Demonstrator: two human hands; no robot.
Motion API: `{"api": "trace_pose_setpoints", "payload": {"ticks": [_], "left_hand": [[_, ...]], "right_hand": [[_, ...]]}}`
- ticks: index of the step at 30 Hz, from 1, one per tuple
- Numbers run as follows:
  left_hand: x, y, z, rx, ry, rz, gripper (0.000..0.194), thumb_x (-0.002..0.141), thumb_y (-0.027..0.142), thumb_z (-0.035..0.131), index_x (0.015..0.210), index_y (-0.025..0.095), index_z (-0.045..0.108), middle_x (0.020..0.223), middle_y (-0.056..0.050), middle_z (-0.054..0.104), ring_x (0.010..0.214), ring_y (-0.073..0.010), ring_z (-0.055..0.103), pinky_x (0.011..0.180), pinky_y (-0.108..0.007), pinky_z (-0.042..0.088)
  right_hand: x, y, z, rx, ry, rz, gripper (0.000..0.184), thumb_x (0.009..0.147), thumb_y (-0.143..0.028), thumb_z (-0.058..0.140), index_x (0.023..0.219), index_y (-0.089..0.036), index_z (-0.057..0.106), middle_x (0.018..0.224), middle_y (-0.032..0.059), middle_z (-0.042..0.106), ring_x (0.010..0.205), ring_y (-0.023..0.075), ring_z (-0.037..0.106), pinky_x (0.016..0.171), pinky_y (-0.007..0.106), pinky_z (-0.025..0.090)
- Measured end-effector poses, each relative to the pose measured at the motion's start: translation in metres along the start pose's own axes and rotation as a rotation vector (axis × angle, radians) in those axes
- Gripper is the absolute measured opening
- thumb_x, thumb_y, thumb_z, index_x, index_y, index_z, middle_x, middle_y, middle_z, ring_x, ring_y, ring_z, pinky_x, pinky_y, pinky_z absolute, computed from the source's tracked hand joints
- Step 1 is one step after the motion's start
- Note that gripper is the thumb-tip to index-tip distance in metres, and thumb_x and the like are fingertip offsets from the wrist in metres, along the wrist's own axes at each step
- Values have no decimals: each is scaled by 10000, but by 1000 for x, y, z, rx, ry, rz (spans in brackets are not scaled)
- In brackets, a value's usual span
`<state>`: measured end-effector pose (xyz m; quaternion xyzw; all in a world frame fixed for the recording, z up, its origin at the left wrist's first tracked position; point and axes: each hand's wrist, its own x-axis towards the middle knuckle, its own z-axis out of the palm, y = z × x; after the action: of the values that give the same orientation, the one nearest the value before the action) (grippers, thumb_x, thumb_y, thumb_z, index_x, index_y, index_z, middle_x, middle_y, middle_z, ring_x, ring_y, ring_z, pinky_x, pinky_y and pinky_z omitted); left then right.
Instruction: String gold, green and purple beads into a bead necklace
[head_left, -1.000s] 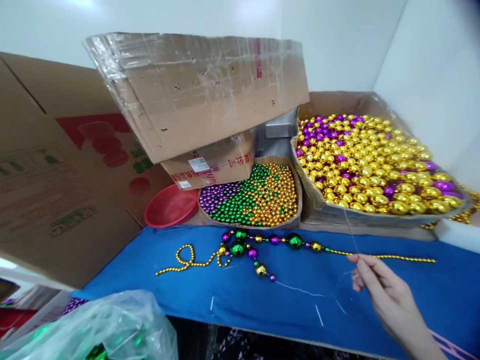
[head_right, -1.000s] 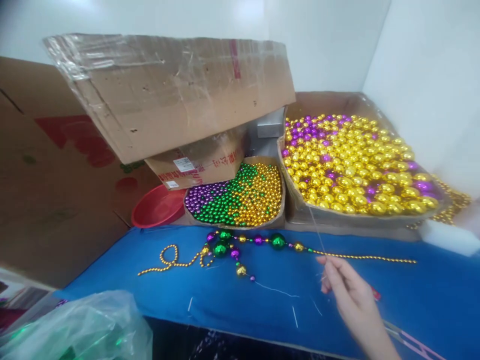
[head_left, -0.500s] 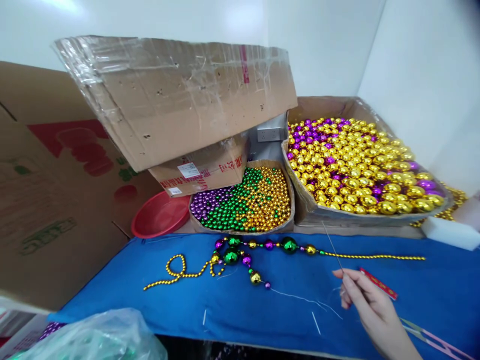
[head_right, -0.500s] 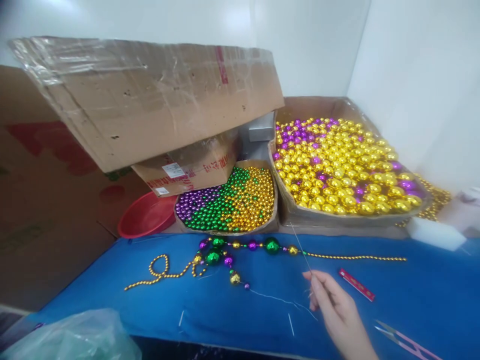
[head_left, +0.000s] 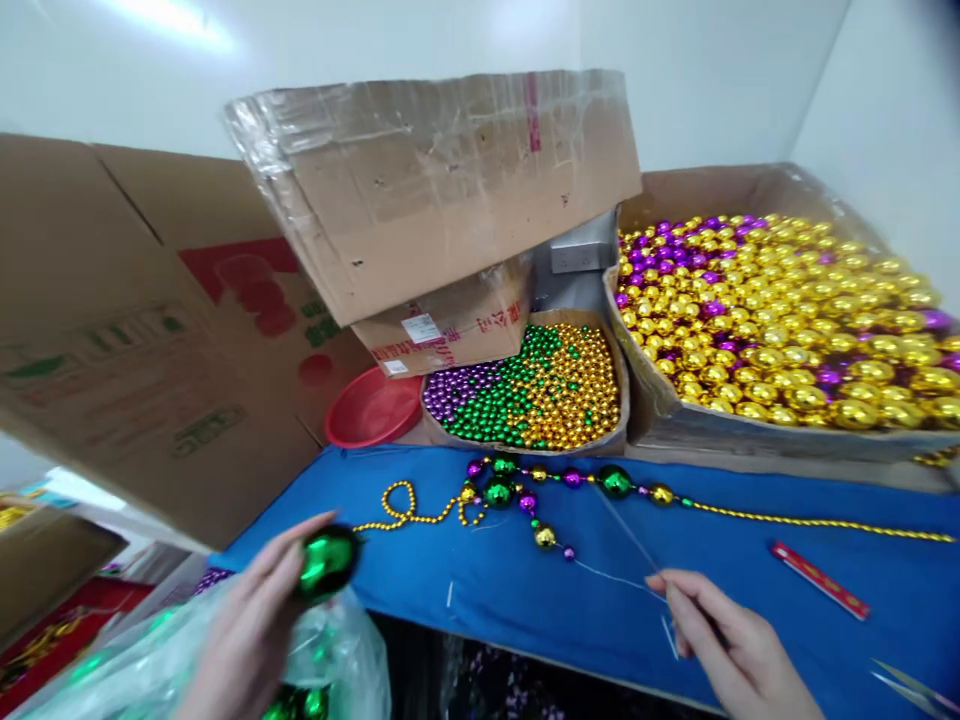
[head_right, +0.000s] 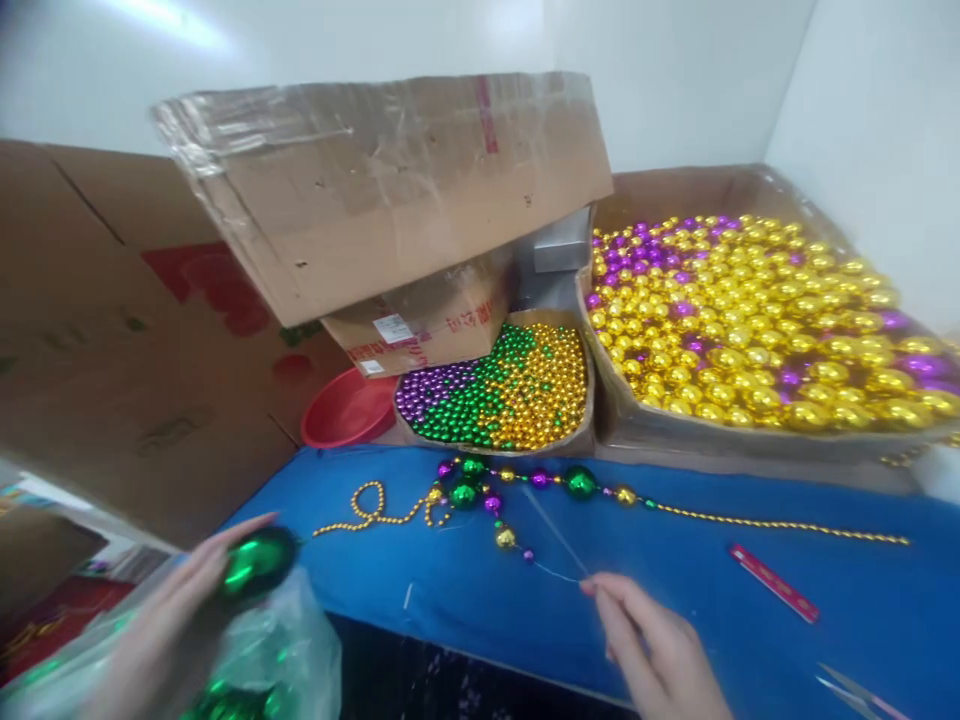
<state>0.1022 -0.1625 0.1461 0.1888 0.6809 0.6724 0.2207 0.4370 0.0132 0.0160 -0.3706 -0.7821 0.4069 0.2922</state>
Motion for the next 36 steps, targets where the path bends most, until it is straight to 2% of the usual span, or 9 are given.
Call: {"api": "trace_pose_setpoints", "payload": {"ticks": [2,3,6,9,16,21,29,33,36], "left_hand": [[3,-13,35,-228,-308,-139,438,777,430,618,1120,158,597,940,-77,668,719,-246,641,524,-305,539],[4,-22,54,-317,-391,-211,426,785,422,611,1113,150,596,909,-84,677,683,-249,655,517,-314,541],[1,-48,104,-480,-507,-385,363,830,367,573,1118,148,585,934,-110,688,716,-263,684,550,-310,550],[-3,-62,127,-559,-582,-471,342,860,324,540,1154,152,568,1002,-130,679,818,-279,683,629,-321,562],[-6,-60,128,-597,-664,-461,384,899,318,464,1240,152,522,1097,-147,623,837,-242,653,602,-281,554],[-9,-60,127,-532,-637,-423,362,898,321,473,1216,163,545,990,-114,625,828,-228,635,607,-277,547],[-4,-69,122,-414,-660,-343,316,889,353,494,1143,187,583,971,-84,606,850,-220,610,643,-298,531],[-9,-75,120,-298,-722,-282,312,804,304,639,1077,155,609,895,-77,618,747,-165,593,613,-248,511],[-15,-79,124,-377,-742,-382,391,806,303,636,1163,161,563,975,-101,626,758,-183,616,586,-257,526]], "right_hand": [[-2,-13,6,-101,-19,-177,230,938,-345,431,1090,-250,577,811,15,666,749,143,669,680,178,528],[-3,-19,7,-146,-10,-260,217,932,-323,451,1092,-254,579,888,28,684,816,153,678,722,180,531],[-4,-29,2,-238,37,-391,212,924,-281,475,1109,-240,570,979,53,700,889,167,683,778,188,534],[-5,-28,-4,-271,65,-377,211,937,-267,446,1104,-219,566,966,68,706,867,166,691,749,183,546],[-5,-18,-3,-277,-9,-355,212,949,-252,415,1113,-214,542,964,72,689,850,159,684,724,194,548],[-1,-21,1,-257,-41,-360,216,951,-237,397,1112,-230,540,874,34,682,835,160,681,712,213,549],[-2,-17,2,-305,-104,-367,222,937,-216,398,1100,-215,549,807,38,673,841,183,678,719,244,549],[2,-11,3,-378,-90,-345,229,947,-223,361,1054,-220,563,891,57,683,861,185,675,737,264,549],[6,-12,7,-406,-17,-385,251,947,-204,344,1044,-216,576,921,64,695,840,183,683,730,267,551]]}}
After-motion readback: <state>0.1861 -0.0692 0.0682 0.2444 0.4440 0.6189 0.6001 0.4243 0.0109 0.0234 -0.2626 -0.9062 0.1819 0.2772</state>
